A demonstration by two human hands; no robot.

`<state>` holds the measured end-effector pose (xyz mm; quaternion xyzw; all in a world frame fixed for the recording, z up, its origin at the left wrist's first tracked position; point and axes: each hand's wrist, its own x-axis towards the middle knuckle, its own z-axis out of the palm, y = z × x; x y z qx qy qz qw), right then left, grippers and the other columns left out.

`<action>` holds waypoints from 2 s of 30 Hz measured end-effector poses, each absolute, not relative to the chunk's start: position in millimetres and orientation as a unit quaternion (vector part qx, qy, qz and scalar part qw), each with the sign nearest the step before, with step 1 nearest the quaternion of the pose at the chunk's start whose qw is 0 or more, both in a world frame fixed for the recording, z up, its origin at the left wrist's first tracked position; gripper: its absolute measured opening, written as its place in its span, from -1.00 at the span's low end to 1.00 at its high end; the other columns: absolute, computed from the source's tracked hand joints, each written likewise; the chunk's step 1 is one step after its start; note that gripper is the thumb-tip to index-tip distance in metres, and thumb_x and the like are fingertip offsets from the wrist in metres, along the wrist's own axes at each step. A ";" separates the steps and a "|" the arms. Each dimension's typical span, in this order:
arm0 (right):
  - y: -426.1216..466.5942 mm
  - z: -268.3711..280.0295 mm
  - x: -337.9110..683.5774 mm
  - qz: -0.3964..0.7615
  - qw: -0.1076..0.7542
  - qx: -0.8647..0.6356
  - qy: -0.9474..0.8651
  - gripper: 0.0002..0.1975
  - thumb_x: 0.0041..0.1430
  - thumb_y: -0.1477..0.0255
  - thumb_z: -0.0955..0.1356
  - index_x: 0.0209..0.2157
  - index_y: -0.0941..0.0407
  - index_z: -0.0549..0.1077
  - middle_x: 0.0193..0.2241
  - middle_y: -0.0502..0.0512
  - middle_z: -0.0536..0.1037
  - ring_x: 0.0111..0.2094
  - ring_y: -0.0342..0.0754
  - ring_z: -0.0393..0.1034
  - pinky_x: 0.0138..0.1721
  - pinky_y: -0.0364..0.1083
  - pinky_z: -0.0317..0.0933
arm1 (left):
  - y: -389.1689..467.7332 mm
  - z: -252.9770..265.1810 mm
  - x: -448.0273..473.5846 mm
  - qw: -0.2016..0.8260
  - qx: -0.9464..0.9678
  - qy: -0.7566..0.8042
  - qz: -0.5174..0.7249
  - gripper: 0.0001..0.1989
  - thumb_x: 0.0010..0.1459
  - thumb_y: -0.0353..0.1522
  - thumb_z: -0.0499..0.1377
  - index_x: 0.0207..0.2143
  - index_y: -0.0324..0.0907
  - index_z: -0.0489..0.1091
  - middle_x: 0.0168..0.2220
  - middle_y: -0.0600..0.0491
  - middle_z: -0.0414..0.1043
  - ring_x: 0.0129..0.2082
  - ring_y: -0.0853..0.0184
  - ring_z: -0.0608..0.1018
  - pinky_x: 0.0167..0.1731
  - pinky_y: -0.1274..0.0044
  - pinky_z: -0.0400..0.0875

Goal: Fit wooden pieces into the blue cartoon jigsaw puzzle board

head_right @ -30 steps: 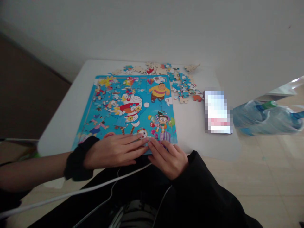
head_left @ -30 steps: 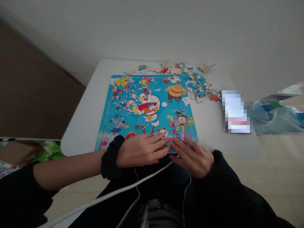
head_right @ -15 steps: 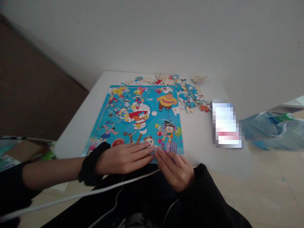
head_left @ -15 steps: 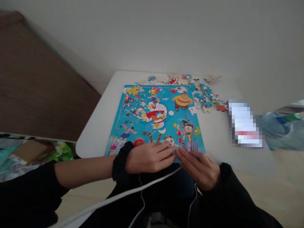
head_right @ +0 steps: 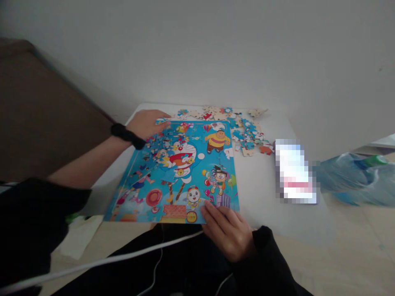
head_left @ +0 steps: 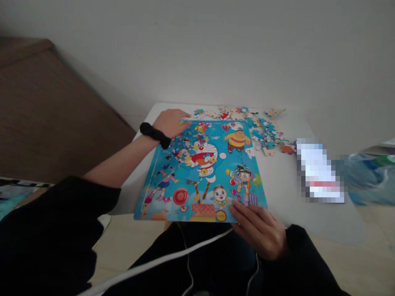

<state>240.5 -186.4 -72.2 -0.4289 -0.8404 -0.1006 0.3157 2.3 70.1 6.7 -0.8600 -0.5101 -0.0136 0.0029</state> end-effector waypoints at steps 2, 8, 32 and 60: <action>-185.3 -72.1 239.1 -0.102 0.324 -0.432 -0.836 -0.73 0.03 0.47 0.40 -0.17 0.19 0.51 -0.18 0.09 0.56 -0.32 -0.10 0.42 -0.29 -0.12 0.32 | 108.1 1.9 -3.5 0.000 -0.840 -0.543 0.013 -0.52 0.20 -0.17 -0.01 0.01 -0.33 0.33 -0.04 -0.10 0.40 -0.10 0.21 0.43 -0.11 0.39 0.29; -183.2 -68.1 237.3 -0.092 0.334 -0.433 -0.832 -0.75 0.05 0.47 0.38 -0.18 0.19 0.51 -0.20 0.09 0.57 -0.35 -0.11 0.44 -0.32 -0.12 0.35 | 146.0 -8.7 -7.7 -0.002 -0.840 -0.541 0.043 -0.43 0.10 0.00 0.01 -0.11 -0.28 0.42 -0.27 0.09 0.50 -0.32 0.39 0.39 -0.25 0.50 0.27; -183.6 -72.2 235.5 -0.093 0.353 -0.444 -0.818 -0.77 0.06 0.46 0.37 -0.19 0.17 0.51 -0.20 0.09 0.57 -0.35 -0.11 0.44 -0.33 -0.11 0.38 | 66.4 -6.5 -4.7 -0.071 -0.935 -0.343 -0.054 -0.53 0.16 -0.03 -0.04 -0.17 -0.16 0.44 -0.18 0.01 0.47 -0.21 0.35 0.48 -0.20 0.58 0.27; -183.7 -71.3 235.7 -0.083 0.350 -0.454 -0.815 -0.76 0.05 0.46 0.38 -0.19 0.16 0.51 -0.20 0.08 0.57 -0.32 -0.12 0.42 -0.30 -0.13 0.37 | 161.2 -18.3 41.6 -0.030 -0.866 -0.498 0.041 -0.46 0.07 -0.19 0.05 0.08 -0.23 0.26 0.02 -0.06 0.35 -0.02 0.20 0.39 -0.03 0.53 0.19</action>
